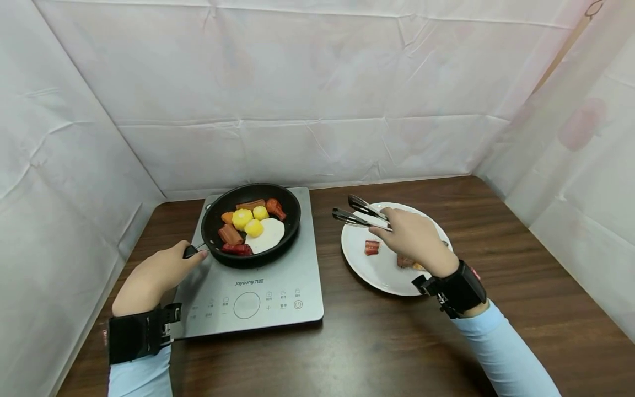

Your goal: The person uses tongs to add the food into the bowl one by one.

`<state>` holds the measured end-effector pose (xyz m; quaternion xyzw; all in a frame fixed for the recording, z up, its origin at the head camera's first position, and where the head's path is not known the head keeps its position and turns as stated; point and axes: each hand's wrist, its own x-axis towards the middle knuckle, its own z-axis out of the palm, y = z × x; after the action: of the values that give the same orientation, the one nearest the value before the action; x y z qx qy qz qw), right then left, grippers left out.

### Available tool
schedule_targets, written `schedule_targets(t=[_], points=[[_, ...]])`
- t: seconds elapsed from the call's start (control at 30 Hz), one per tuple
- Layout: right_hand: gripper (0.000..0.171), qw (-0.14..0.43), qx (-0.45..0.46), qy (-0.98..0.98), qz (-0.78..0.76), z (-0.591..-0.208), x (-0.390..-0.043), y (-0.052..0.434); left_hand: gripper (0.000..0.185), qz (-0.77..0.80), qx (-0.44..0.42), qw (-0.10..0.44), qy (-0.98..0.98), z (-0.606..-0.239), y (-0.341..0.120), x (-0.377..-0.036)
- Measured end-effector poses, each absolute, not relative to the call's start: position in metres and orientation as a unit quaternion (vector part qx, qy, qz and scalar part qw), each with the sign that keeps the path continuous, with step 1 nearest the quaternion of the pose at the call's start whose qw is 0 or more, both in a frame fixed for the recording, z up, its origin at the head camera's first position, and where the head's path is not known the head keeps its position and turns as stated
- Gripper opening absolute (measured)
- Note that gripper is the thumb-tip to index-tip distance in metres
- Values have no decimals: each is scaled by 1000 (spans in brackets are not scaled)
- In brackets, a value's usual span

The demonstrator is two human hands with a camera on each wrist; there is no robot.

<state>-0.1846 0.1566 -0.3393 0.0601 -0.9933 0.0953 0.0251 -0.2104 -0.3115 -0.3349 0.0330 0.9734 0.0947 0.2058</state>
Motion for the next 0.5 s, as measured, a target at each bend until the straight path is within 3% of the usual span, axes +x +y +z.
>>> schedule_targets(t=[0.23, 0.5], points=[[55, -17, 25, -995, 90, -338, -181, 191, 90, 96, 31, 208, 973, -335, -311, -211], [70, -102, 18, -992, 68, -326, -180, 228, 88, 96, 32, 204, 974, -333, -311, -209]])
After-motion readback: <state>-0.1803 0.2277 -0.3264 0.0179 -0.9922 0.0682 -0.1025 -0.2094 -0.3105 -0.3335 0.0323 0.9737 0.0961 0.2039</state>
